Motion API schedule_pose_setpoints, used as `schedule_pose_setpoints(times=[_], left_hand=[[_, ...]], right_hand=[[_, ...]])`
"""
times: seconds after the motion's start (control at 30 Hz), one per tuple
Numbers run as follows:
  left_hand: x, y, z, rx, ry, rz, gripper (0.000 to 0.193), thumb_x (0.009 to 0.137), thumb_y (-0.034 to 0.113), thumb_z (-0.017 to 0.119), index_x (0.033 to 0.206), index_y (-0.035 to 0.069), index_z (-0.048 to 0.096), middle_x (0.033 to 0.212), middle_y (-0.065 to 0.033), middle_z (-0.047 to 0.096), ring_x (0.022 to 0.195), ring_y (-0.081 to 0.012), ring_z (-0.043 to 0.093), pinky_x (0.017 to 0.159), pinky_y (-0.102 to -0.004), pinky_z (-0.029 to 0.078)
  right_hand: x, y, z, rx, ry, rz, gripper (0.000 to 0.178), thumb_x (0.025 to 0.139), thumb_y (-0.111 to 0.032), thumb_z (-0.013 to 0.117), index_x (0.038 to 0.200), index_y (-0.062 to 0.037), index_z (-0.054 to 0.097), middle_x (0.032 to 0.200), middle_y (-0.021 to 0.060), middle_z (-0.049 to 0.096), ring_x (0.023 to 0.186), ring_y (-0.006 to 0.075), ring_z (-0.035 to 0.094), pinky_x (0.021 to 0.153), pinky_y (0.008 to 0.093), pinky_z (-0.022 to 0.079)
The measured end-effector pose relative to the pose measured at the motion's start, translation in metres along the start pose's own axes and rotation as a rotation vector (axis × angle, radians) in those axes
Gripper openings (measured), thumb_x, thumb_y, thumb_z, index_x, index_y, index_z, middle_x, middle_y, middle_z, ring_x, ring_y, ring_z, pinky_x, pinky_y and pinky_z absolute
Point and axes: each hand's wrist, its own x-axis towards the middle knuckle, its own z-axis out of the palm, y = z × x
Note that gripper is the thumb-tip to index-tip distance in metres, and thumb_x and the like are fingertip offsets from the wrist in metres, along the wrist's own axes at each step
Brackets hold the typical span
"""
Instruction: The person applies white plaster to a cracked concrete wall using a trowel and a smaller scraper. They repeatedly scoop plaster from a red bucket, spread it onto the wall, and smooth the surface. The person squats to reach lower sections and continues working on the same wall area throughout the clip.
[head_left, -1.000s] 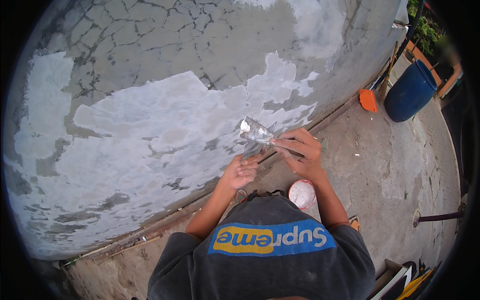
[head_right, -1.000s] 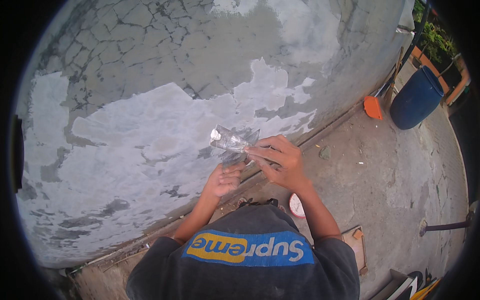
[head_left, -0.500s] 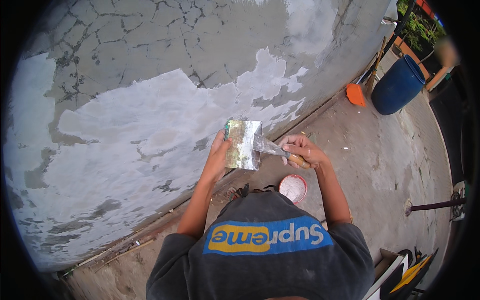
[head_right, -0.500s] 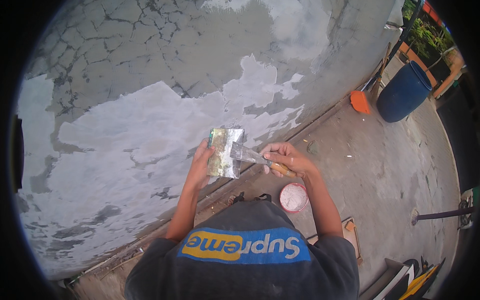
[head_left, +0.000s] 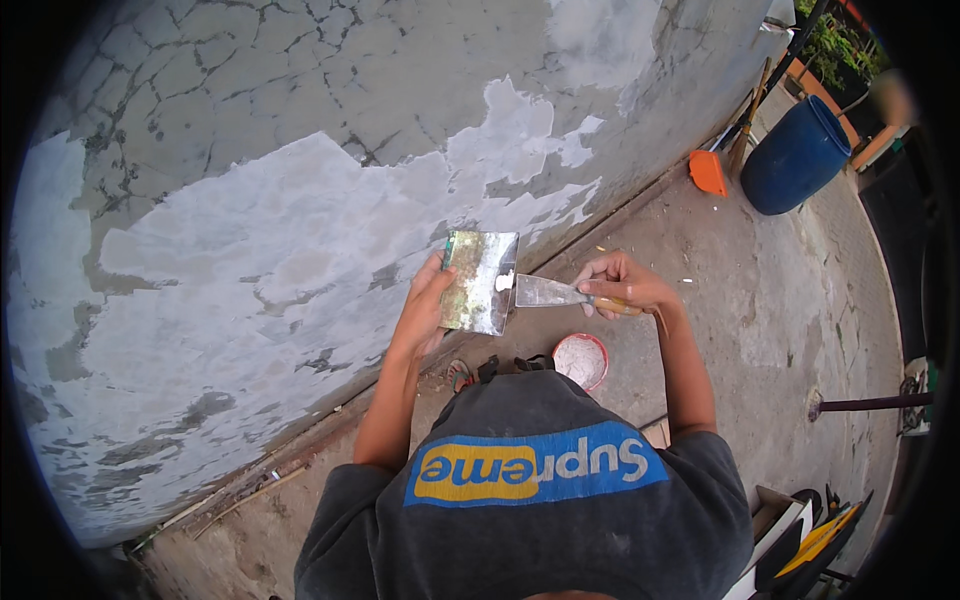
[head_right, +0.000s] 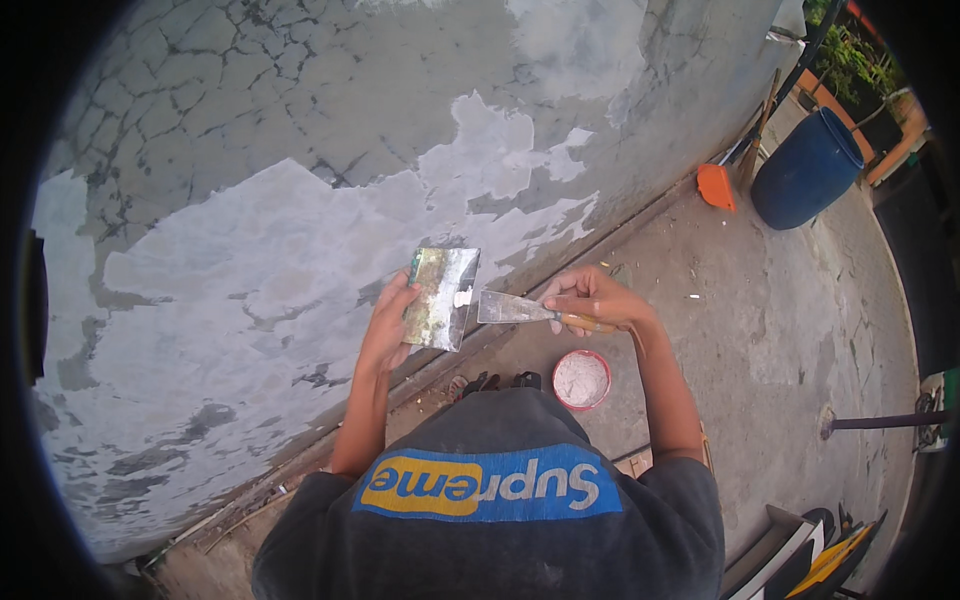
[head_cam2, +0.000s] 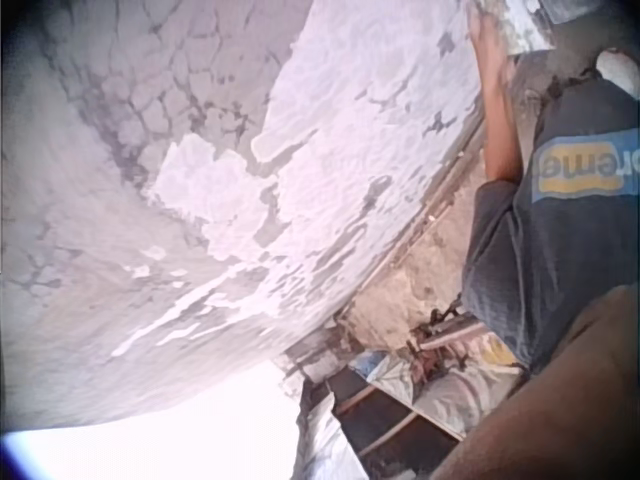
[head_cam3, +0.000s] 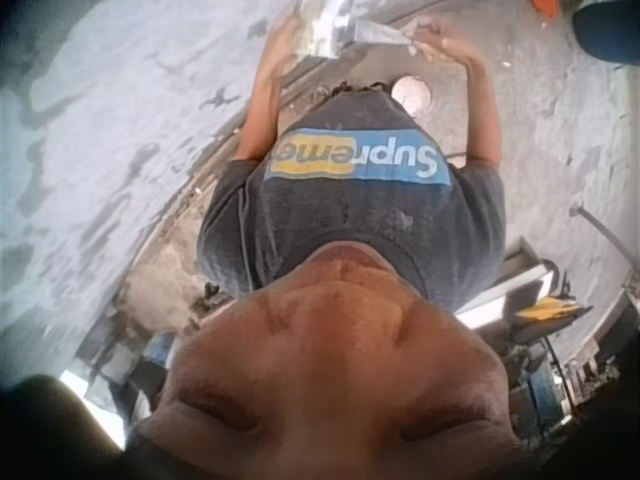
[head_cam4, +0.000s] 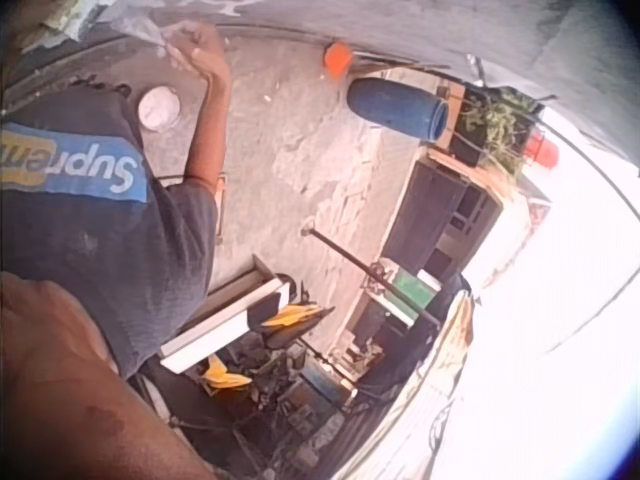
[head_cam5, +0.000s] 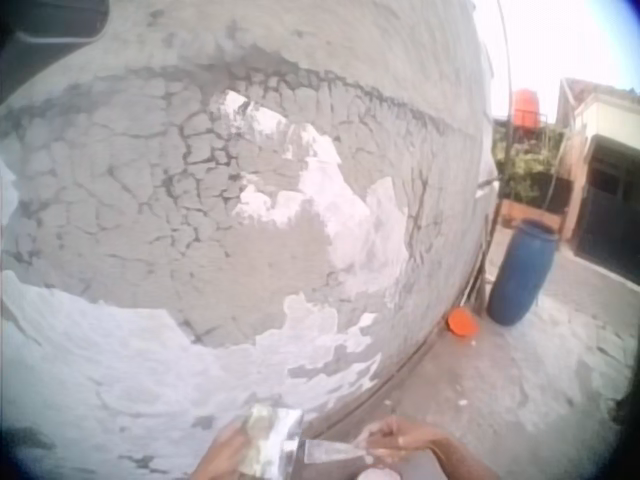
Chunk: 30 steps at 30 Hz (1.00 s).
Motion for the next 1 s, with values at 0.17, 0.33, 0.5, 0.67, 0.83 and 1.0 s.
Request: schedule_pose_setpoints(times=[0.17, 0.33, 0.5, 0.67, 0.83, 1.0], left_hand=[[0.003, 0.002, 0.005, 0.009, 0.022, -0.03, 0.045, 0.096, 0.01, 0.042, 0.137, -0.006, 0.033, 0.12, -0.0166, 0.056, 0.103, -0.0193, 0.063, 0.084, -0.0321, 0.054], [0.006, 0.0, 0.011, -0.03, -0.019, -0.081, 0.046, 0.096, 0.01, 0.043, 0.138, -0.006, 0.033, 0.122, -0.0166, 0.056, 0.103, -0.0198, 0.063, 0.085, -0.0321, 0.054], [0.004, 0.002, 0.005, -0.09, -0.075, -0.074, 0.045, 0.097, 0.012, 0.042, 0.139, -0.004, 0.034, 0.124, -0.0156, 0.056, 0.105, -0.0199, 0.062, 0.087, -0.0329, 0.054], [0.01, -0.015, 0.01, -0.084, 0.076, -0.048, 0.039, 0.102, 0.019, 0.039, 0.139, 0.005, 0.036, 0.127, -0.0079, 0.054, 0.112, -0.0175, 0.057, 0.093, -0.0329, 0.049], [0.025, -0.051, 0.02, -0.174, 0.079, -0.077, 0.039, 0.102, 0.021, 0.041, 0.139, 0.008, 0.037, 0.13, -0.0069, 0.051, 0.119, -0.0162, 0.051, 0.097, -0.0345, 0.045], [0.021, -0.06, 0.001, -0.221, 0.152, -0.048, 0.034, 0.101, 0.02, 0.043, 0.132, 0.005, 0.043, 0.127, -0.0079, 0.053, 0.117, -0.0175, 0.051, 0.098, -0.0349, 0.044]], right_hand=[[-0.012, 0.006, -0.016, 0.087, -0.023, -0.041, 0.015, 0.091, -0.012, 0.064, 0.092, 0.0031, 0.065, 0.068, 0.0103, 0.066, 0.045, 0.01, 0.056, 0.04, 0.0234, 0.041], [-0.003, 0.002, -0.019, 0.157, -0.044, -0.134, 0.016, 0.092, -0.015, 0.063, 0.097, -0.0004, 0.067, 0.068, 0.0078, 0.066, 0.047, 0.008, 0.055, 0.042, 0.0224, 0.041], [0.009, 0.031, -0.024, 0.057, 0.011, -0.016, 0.018, 0.092, -0.017, 0.063, 0.098, -0.0004, 0.066, 0.07, 0.006, 0.066, 0.049, 0.0073, 0.055, 0.044, 0.0225, 0.042], [0.032, 0.054, 0.007, 0.243, 0.332, -0.187, 0.028, 0.093, -0.017, 0.061, 0.116, -0.0015, 0.061, 0.091, 0.007, 0.067, 0.07, 0.0089, 0.061, 0.061, 0.0229, 0.05], [0.09, 0.094, 0.072, 0.612, 0.384, -0.262, 0.032, 0.092, -0.011, 0.062, 0.122, 0.0001, 0.056, 0.102, 0.0047, 0.064, 0.087, 0.0102, 0.061, 0.074, 0.0253, 0.05], [0.1, 0.106, 0.105, 0.406, 0.428, -0.327, 0.031, 0.09, -0.004, 0.06, 0.121, 0.0008, 0.055, 0.103, 0.005, 0.064, 0.092, 0.0104, 0.06, 0.081, 0.0253, 0.048]])
